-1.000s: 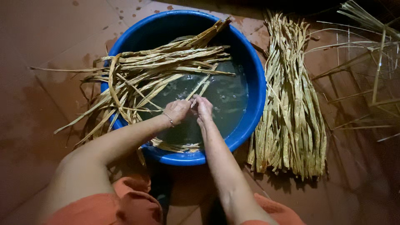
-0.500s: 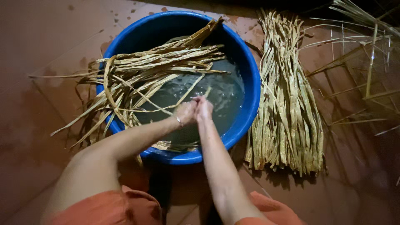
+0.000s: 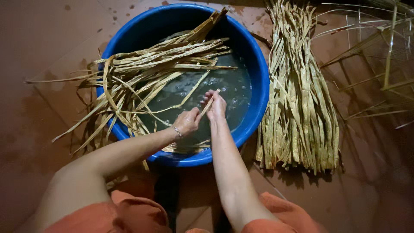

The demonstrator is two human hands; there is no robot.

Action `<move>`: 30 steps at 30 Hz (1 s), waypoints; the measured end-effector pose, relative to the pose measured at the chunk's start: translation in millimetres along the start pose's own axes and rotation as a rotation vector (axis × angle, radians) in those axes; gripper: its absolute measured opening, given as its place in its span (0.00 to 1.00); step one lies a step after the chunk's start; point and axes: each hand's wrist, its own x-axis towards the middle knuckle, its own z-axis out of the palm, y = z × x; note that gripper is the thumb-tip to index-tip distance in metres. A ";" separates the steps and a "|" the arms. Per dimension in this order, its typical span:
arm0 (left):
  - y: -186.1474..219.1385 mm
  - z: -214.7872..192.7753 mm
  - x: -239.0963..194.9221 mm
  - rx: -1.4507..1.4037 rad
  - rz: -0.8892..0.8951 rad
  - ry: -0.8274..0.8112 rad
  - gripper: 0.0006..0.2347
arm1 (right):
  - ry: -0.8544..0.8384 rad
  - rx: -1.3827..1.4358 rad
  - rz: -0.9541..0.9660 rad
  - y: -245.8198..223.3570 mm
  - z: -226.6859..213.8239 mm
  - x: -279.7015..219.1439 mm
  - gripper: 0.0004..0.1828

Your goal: The person repeatedly submerges and agitates dried plant strips in a blue basin of water. They handle the strips by hand, pulling them from the water and placing them back in to ensure saturation, while a larger bundle of dry strips rests on the floor nearby.

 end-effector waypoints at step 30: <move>-50.4 12.8 75.9 -0.092 -0.005 0.053 0.12 | -0.123 -0.380 0.037 7.0 13.0 -8.9 0.08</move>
